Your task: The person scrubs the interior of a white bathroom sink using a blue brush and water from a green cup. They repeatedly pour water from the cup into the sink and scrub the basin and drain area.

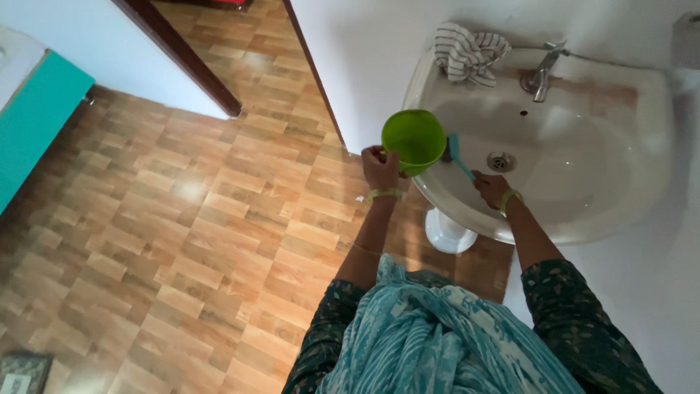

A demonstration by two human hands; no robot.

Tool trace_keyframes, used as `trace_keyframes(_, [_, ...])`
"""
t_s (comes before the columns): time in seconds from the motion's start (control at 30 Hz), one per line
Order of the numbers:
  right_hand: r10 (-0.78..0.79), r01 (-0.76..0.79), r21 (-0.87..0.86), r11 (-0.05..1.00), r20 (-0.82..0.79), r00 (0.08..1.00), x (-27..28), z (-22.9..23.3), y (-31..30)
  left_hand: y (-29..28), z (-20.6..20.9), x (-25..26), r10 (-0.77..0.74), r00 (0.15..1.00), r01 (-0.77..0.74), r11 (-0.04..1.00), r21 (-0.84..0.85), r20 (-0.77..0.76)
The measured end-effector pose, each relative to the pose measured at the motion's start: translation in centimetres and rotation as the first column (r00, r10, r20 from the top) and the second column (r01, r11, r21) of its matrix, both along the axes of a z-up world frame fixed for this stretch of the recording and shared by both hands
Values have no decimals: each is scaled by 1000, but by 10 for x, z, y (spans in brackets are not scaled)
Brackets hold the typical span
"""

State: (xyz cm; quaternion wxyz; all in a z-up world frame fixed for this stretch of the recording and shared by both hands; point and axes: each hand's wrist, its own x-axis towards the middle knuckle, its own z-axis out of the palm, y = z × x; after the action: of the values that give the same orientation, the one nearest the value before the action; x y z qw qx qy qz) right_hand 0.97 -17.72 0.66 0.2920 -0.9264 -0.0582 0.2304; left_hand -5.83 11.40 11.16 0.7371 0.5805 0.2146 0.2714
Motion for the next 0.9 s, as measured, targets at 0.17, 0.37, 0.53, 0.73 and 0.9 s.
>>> trace_keyframes(0.17, [-194,198,-96,976,48,980,4,2,-15,11,24,-4,31,985,-5,989,151,-167])
trace_keyframes(0.37, [-147,181,200,963,-175,974,4,2,-8,16,31,3,95,978,-39,957,288,-185])
trace_keyframes(0.53, [-118,119,59,991,-16,993,3,-1,-12,20,34,28,130,976,-26,866,499,-174])
trace_keyframes(0.73, [-182,182,10,983,89,979,8,-2,-12,15,65,67,86,949,174,659,732,-303])
trace_keyframes(0.9, [-118,135,184,974,-96,988,2,-11,1,1,91,91,72,922,301,489,819,-381])
